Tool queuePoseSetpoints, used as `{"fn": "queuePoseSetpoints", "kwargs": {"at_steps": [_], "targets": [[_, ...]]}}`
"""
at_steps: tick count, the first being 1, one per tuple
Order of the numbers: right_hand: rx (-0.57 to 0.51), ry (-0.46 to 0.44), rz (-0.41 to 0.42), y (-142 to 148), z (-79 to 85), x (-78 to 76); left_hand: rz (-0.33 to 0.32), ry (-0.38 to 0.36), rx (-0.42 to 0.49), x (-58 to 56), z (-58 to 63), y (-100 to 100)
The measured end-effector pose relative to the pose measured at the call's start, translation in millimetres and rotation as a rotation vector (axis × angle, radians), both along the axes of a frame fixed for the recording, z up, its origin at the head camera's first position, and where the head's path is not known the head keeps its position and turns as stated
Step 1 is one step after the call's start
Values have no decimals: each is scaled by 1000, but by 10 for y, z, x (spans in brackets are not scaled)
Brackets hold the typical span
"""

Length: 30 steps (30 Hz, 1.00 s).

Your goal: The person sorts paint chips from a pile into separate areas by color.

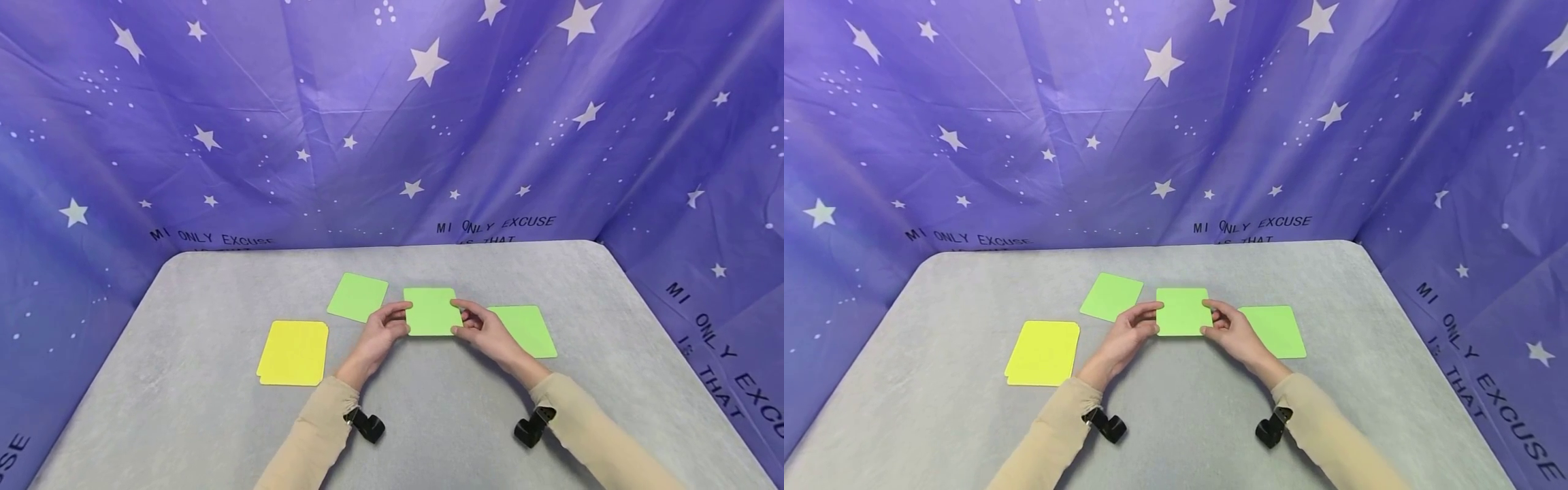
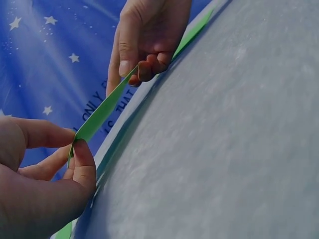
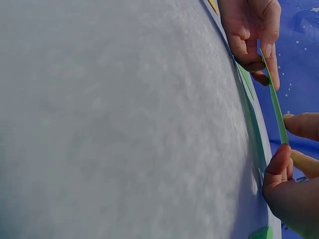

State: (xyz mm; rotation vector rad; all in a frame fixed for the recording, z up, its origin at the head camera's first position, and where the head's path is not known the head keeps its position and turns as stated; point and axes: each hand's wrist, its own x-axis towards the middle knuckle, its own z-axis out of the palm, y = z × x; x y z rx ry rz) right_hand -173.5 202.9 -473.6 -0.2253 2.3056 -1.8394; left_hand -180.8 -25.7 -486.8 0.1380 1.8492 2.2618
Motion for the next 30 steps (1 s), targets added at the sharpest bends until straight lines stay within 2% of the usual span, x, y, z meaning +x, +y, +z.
{"fn": "queuePoseSetpoints", "kwargs": {"at_steps": [5,17,30], "targets": [[12,7,12,121,6,58,-25,10,-11,28,-40,104],[94,105,35,435,50,235,-74,6,3,104,-46,390],[56,157,20,737,64,350,-90,-12,21,159,12,701]]}}
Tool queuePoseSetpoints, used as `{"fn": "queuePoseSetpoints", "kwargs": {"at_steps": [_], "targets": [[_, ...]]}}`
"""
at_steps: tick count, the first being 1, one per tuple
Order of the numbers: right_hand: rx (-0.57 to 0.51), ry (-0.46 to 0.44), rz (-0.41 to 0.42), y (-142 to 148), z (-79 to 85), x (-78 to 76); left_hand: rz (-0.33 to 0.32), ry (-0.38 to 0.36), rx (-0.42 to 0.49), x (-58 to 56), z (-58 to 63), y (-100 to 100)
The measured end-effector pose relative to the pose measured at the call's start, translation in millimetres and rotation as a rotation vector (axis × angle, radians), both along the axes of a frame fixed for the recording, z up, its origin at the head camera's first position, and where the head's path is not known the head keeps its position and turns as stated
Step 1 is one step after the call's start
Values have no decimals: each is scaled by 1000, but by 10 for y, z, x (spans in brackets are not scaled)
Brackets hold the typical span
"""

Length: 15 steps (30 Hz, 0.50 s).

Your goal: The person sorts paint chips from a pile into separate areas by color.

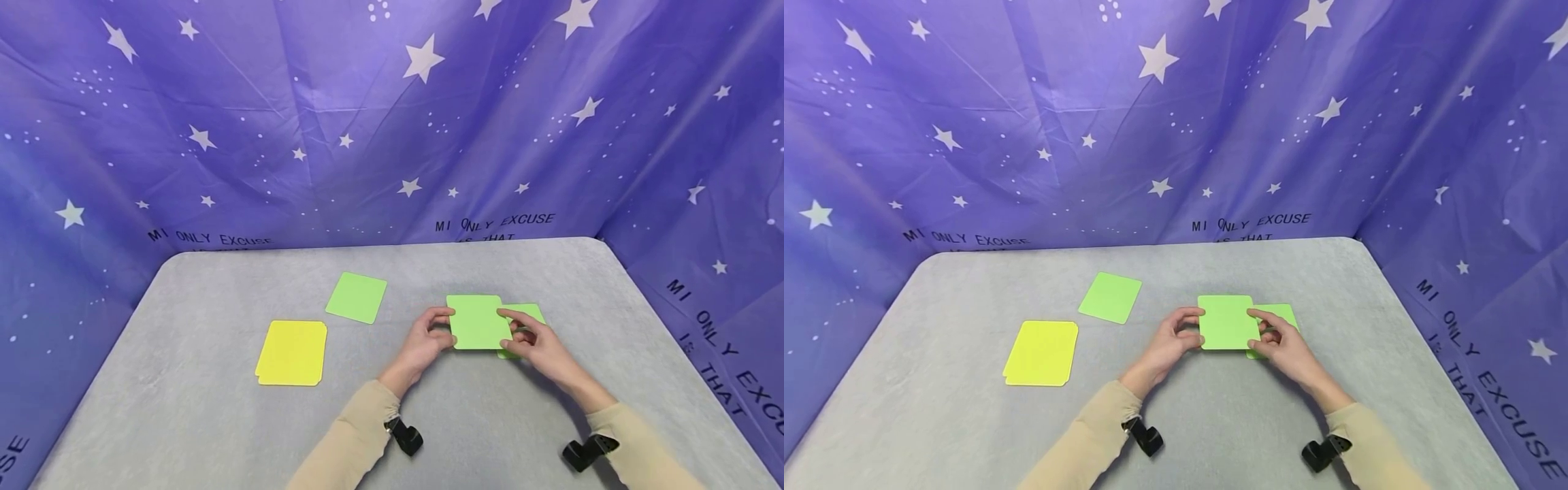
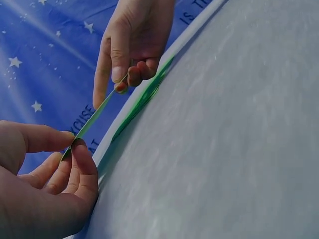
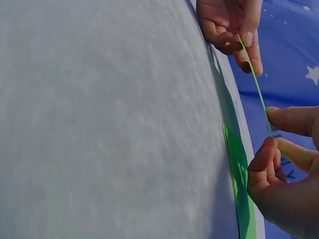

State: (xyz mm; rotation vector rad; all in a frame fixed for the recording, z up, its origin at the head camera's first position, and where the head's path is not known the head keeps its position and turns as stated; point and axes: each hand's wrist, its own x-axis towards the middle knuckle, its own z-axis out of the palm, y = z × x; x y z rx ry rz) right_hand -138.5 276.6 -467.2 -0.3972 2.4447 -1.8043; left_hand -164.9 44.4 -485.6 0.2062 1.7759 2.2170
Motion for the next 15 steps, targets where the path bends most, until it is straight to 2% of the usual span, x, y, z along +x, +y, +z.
{"fn": "queuePoseSetpoints", "kwargs": {"at_steps": [7,15], "targets": [[61,-10,-14,189,58,41,23,-5,-34,26,-10,216],[161,41,-51,367,49,37,53,13,-96,11,35,442]]}}
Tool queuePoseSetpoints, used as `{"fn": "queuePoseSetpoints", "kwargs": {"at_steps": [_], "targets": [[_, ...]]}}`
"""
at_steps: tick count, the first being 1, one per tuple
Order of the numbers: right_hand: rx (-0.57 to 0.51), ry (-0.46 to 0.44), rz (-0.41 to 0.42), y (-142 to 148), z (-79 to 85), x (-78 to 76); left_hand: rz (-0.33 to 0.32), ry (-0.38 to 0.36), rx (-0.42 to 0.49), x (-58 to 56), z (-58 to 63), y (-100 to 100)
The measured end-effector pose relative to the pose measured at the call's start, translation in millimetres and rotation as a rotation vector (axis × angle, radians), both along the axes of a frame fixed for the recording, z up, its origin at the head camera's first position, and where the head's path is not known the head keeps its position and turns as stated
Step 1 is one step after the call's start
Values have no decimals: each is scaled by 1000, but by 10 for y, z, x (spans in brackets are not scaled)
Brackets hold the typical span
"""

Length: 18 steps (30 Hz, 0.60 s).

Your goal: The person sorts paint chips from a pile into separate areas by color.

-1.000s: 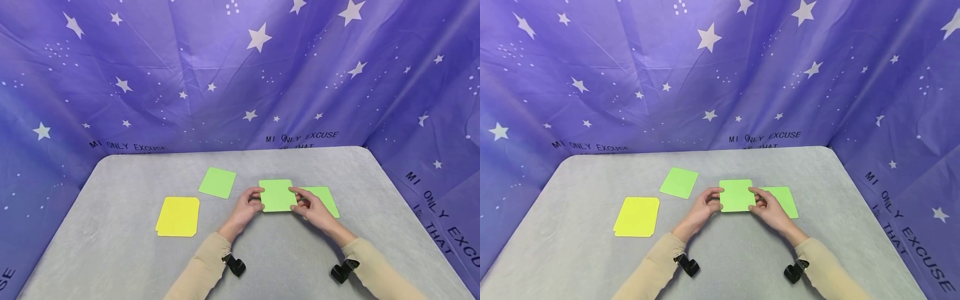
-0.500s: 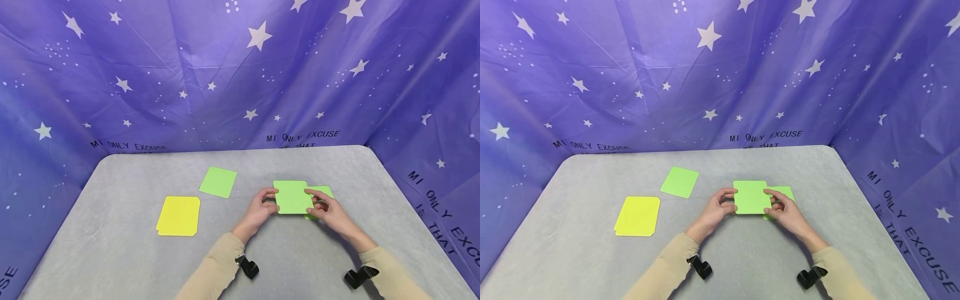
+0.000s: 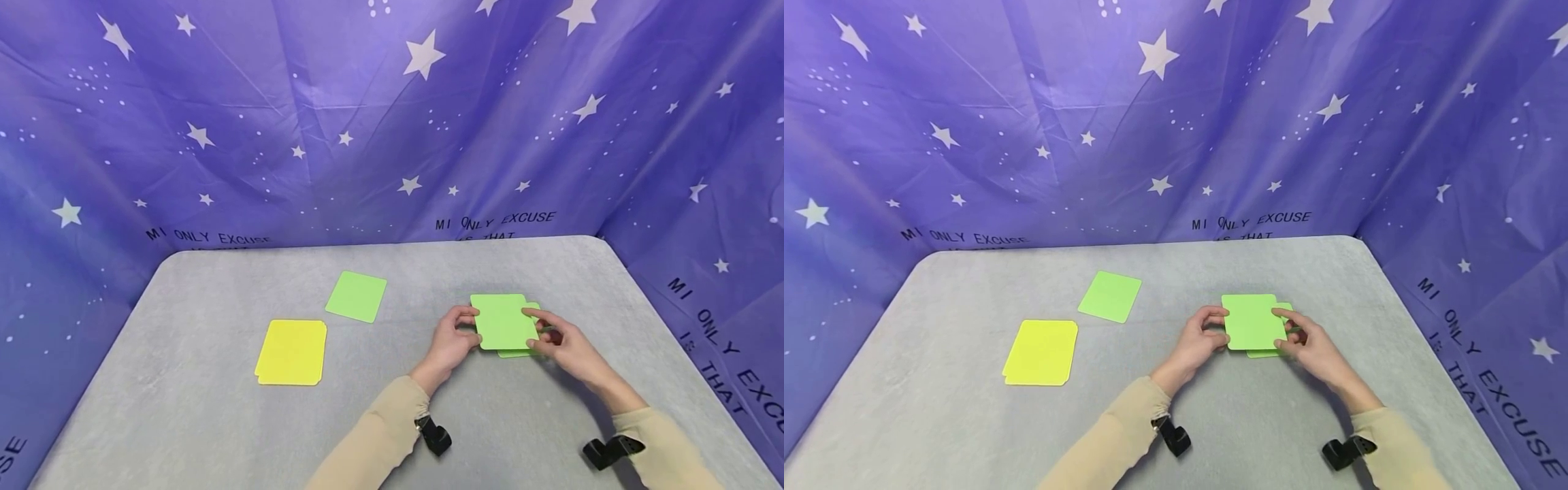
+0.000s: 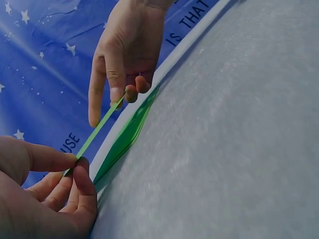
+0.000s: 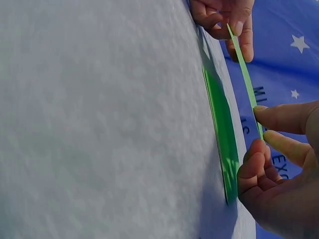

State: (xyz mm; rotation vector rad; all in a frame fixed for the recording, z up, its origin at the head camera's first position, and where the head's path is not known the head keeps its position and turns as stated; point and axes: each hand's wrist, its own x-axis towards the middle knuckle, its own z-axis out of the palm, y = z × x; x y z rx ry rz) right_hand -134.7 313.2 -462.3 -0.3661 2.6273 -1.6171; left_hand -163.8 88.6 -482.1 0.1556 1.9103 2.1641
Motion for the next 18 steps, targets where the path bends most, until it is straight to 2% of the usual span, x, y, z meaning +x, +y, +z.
{"fn": "queuePoseSetpoints", "kwargs": {"at_steps": [4,11,18], "targets": [[38,7,-18,75,-5,-10,15,29,-75,-24,28,104],[140,2,-39,150,14,-4,33,153,-353,-8,81,229],[177,17,-51,180,-2,3,27,190,-502,-10,88,284]]}}
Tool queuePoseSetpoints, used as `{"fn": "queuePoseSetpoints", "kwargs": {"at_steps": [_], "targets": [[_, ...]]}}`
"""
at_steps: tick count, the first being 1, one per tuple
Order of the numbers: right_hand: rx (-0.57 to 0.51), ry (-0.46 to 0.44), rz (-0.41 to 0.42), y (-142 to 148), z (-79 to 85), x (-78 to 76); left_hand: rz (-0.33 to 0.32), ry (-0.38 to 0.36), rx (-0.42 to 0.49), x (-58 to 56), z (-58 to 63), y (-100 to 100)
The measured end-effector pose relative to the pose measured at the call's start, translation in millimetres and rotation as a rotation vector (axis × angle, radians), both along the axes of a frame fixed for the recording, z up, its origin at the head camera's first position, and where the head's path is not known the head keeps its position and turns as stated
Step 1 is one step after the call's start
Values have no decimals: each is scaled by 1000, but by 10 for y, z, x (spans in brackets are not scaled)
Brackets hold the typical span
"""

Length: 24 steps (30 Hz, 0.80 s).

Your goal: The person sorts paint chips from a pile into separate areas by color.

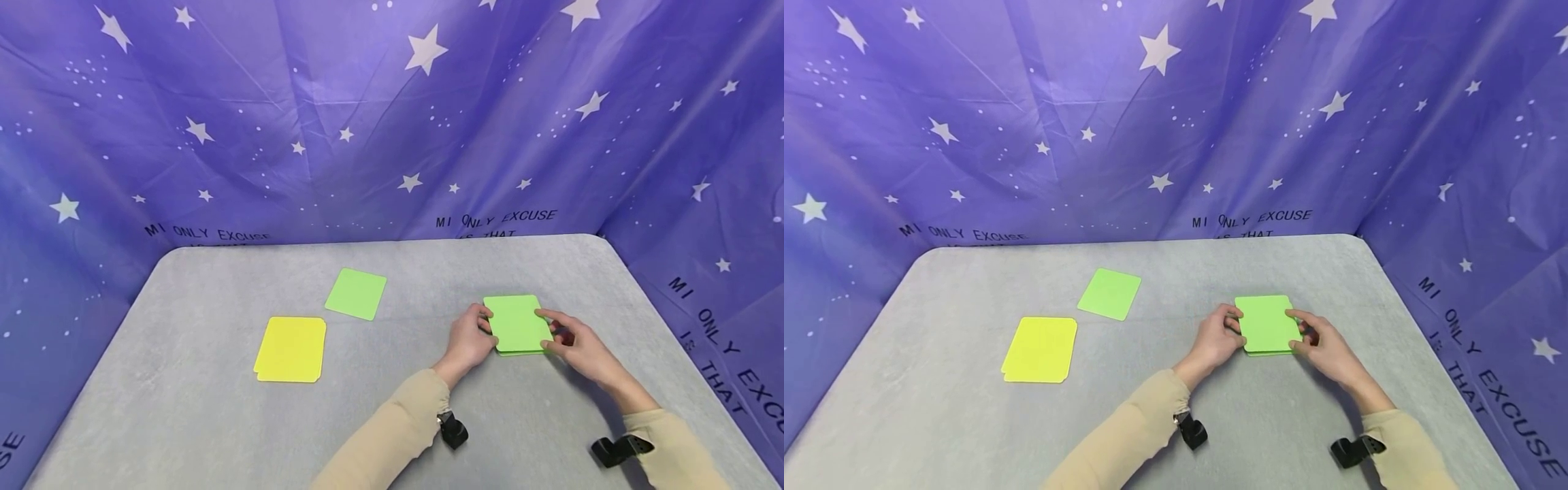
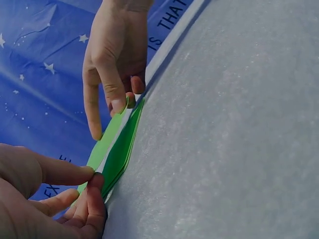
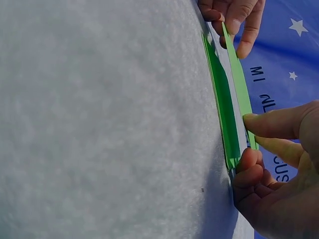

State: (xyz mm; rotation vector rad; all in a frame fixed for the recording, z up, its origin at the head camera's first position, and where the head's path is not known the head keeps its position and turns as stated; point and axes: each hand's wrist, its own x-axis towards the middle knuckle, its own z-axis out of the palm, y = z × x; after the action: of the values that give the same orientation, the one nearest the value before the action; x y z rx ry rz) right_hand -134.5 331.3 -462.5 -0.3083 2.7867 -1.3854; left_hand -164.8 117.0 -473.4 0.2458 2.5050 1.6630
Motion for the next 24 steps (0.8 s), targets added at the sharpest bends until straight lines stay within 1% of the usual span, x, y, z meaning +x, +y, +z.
{"fn": "queuePoseSetpoints", "kwargs": {"at_steps": [3,5,7,11,15,18,21,24], "targets": [[8,0,0,9,-2,12,-6,4,-31,-6,-6,14],[11,-1,3,11,-1,18,-11,6,-34,-3,-9,13],[20,0,6,9,8,22,-18,12,-32,-3,-14,5],[56,-13,4,17,29,23,-31,-15,0,-7,-10,-18],[108,-43,-9,23,41,21,-30,-74,49,0,1,-37],[186,-17,-8,7,37,15,-37,-93,83,5,-12,-59],[251,23,-3,-16,26,13,-74,-98,135,0,-52,-114],[259,21,-6,-29,21,21,-132,-149,248,-10,-98,-212]]}}
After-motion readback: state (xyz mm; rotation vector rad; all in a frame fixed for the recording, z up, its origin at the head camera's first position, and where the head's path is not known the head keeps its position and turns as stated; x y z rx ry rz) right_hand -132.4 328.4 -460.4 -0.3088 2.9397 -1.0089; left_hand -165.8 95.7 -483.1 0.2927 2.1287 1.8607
